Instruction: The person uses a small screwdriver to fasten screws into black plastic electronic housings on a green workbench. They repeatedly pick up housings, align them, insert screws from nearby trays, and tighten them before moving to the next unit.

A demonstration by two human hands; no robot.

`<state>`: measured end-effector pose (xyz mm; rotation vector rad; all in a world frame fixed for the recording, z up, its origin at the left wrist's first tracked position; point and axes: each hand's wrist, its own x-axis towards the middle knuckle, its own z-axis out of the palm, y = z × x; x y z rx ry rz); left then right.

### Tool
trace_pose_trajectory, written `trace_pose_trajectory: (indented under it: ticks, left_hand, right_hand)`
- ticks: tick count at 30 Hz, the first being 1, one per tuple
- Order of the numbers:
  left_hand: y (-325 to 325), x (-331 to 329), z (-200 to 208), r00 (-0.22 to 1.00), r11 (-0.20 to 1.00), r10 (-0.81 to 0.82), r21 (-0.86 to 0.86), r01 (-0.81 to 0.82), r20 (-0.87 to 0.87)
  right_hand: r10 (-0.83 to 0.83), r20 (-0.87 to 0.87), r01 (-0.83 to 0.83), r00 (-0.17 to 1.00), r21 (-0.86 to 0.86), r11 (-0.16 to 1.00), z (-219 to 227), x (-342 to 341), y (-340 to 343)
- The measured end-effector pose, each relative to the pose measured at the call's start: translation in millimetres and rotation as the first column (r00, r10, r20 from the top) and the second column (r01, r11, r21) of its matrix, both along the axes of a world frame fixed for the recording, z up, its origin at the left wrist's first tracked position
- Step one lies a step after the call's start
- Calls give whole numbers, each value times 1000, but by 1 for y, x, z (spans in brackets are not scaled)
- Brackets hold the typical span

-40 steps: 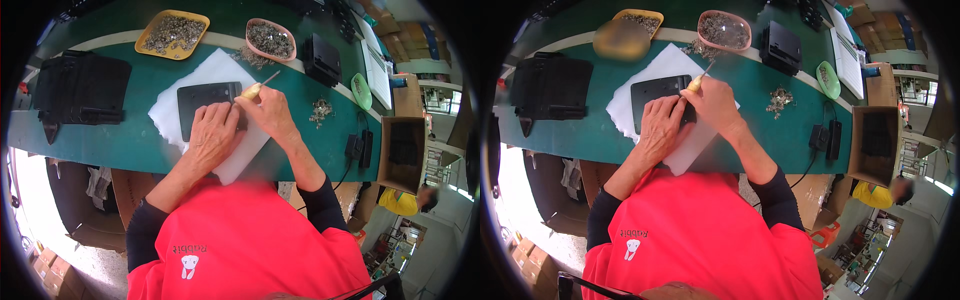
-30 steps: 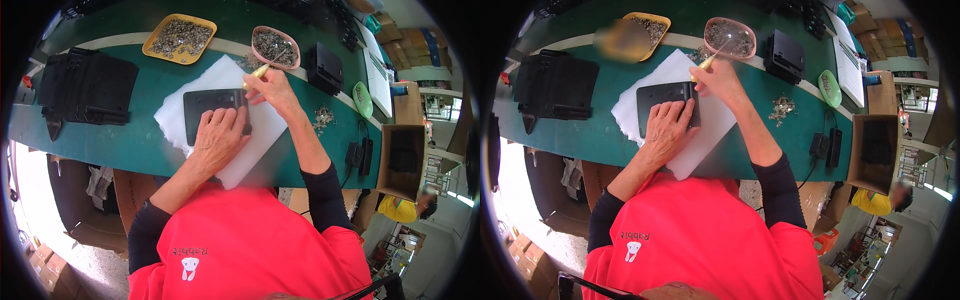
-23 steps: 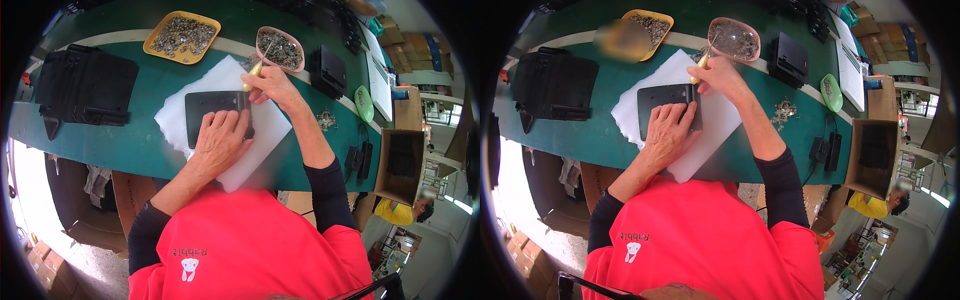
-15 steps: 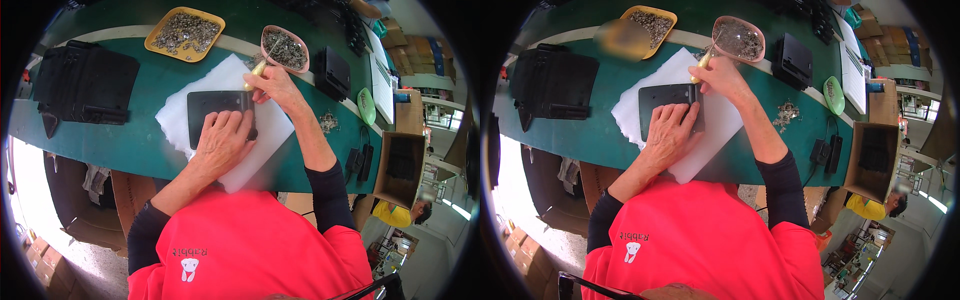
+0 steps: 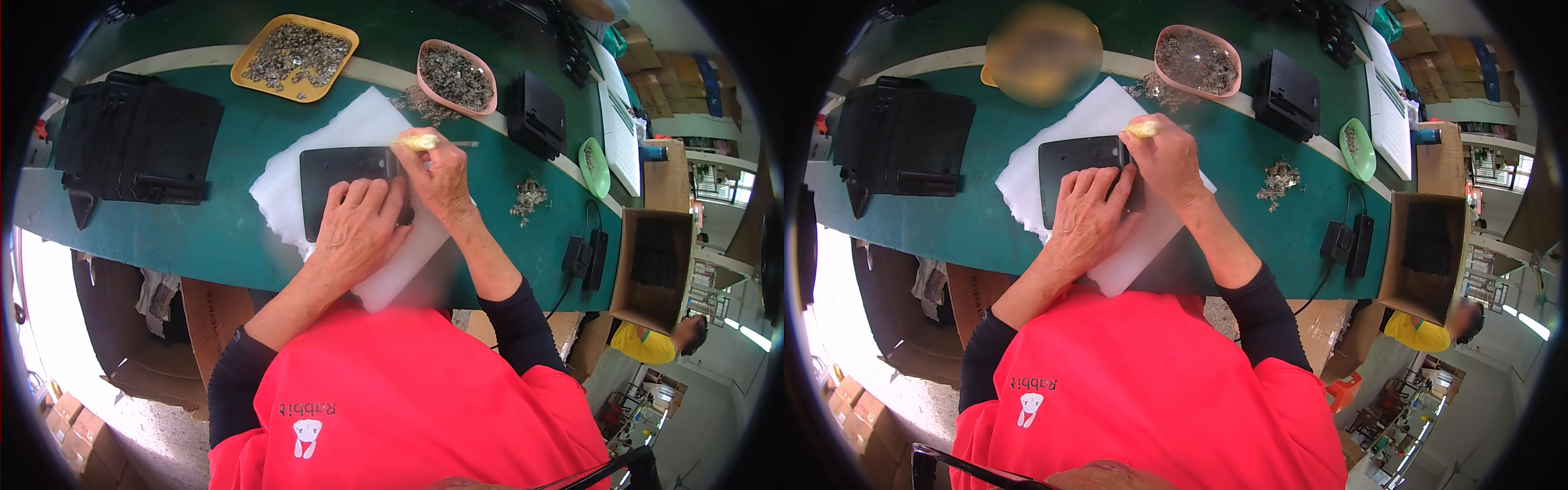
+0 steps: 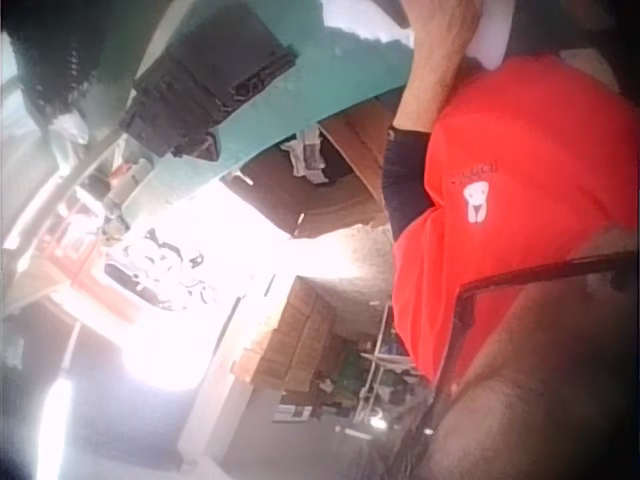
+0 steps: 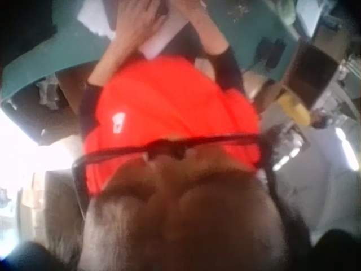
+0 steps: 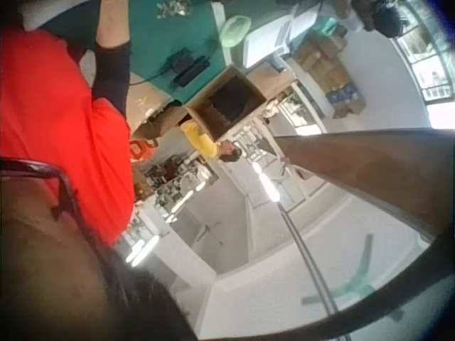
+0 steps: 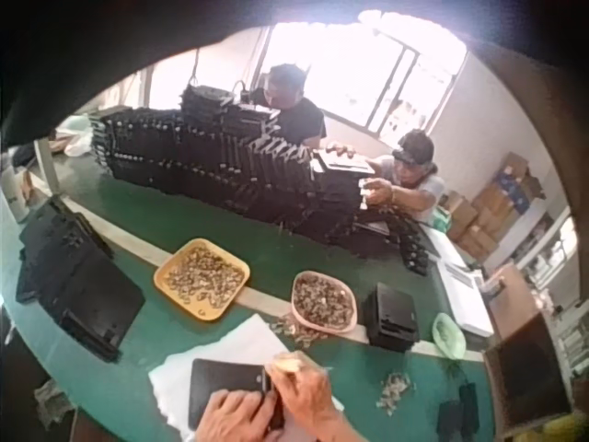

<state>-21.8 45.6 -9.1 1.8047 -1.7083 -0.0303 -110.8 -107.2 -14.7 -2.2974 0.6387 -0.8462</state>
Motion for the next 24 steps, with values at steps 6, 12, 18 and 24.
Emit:
trace_pose_trajectory:
  ticks: [6,12,18,24]
  left_hand:
    - [-1,-2,-4,999,1000,22,-18,-21,45]
    - [2,-3,-3,999,999,20,28,-21,47]
    - [1,-4,-5,999,998,21,53,-23,38]
    - [2,-2,-3,998,1000,29,-7,-28,56]
  right_hand:
    - [20,93,-5,995,-160,987,-7,-8,9]
    - [-29,55,25,998,79,997,-1,-12,9]
    - [79,-61,-19,995,661,751,21,-9,-25]
    - [234,-215,-40,948,651,758,36,1,-38]
